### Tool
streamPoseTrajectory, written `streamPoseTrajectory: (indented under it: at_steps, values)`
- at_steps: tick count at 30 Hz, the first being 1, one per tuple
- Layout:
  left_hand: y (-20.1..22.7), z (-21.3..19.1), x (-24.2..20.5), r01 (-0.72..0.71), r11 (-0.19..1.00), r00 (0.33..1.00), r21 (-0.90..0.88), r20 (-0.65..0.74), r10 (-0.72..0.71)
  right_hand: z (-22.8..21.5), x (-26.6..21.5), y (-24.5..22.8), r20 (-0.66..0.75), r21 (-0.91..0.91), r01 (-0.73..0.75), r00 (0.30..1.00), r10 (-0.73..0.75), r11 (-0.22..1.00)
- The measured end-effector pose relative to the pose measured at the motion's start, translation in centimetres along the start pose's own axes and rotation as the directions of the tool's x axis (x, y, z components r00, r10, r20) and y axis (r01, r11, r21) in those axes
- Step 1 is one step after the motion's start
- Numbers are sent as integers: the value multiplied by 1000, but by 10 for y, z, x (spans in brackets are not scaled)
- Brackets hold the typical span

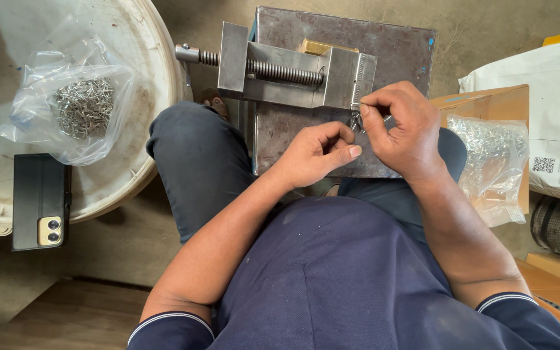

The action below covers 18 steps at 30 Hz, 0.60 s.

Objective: The person sits on the floor and uses a bench vise to bend small metal nails. They pick up nails from a plastic bag, place them in the vise jaws, tighten the vise to bend the nail, and then remove the bent nail. This process is repeated multiple times.

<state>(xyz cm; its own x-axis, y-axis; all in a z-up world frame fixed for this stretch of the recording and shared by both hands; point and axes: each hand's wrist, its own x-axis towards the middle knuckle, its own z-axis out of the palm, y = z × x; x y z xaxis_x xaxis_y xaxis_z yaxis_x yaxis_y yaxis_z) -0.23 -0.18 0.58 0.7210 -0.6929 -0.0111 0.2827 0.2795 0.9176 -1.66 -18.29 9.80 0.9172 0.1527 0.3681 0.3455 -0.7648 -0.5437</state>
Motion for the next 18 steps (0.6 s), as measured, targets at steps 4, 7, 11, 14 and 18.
streamPoseTrajectory:
  at_steps: [4, 7, 11, 14, 18]
  values:
    - [0, 0, 0, 8, 1000, 1000, 10, -2, -8, -1, 2, -3, 15, -12, -15, 1000, 15, 1000]
    - [0, 0, 1, 8, 1000, 1000, 12, -2, -8, 0, 3, -3, 6, -43, 41, 999, -41, 998]
    - [-1, 0, 1, 6, 1000, 1000, 28, -5, -6, -1, 0, -2, -1, -59, 12, 1000, -12, 998]
    - [-2, 1, 1, 19, 999, 1000, -38, -3, -19, -2, -6, 0, -26, -35, -26, 999, 25, 999]
    - [-2, 1, 1, 13, 1000, 1000, -26, -5, -13, 1, -12, 2, -71, -14, -17, 997, 16, 1000]
